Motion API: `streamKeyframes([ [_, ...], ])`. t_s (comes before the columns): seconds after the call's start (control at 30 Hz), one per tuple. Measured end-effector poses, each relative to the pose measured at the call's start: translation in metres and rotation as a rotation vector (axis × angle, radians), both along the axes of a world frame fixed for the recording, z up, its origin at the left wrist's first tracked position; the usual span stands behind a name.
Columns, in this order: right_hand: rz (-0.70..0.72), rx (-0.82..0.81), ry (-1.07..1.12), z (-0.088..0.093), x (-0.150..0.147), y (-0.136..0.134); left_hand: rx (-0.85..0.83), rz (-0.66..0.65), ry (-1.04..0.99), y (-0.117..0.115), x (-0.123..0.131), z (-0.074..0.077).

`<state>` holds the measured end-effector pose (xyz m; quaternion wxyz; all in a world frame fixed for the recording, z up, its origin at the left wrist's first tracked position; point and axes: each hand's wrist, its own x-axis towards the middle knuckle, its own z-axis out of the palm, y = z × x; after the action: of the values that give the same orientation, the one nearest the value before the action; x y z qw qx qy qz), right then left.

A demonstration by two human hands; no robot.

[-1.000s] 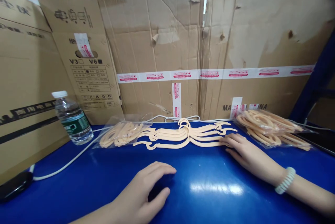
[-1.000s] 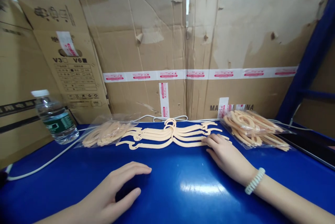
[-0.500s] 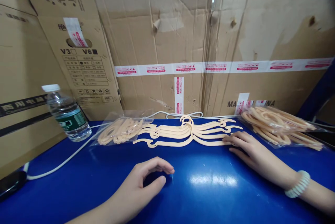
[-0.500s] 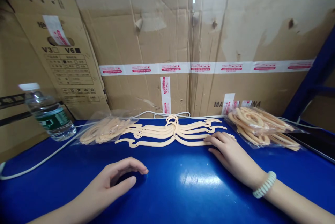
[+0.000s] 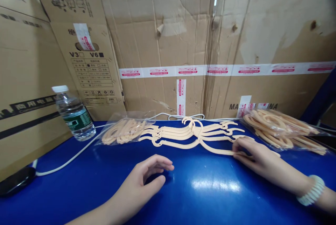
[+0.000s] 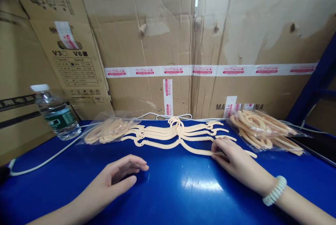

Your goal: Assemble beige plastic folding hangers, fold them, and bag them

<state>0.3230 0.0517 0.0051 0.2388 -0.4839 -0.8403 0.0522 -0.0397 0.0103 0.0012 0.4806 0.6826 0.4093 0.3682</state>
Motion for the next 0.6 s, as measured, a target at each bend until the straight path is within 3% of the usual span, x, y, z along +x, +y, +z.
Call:
streamKeyframes([
  [0.3,-0.044,-0.061,0.146,0.004,0.014,0.0,-0.071,0.05,-0.129,0.013,-0.011,-0.013],
  [0.6,-0.071,-0.053,0.273,0.009,0.013,-0.004,-0.343,0.151,-0.317,0.008,-0.007,0.008],
])
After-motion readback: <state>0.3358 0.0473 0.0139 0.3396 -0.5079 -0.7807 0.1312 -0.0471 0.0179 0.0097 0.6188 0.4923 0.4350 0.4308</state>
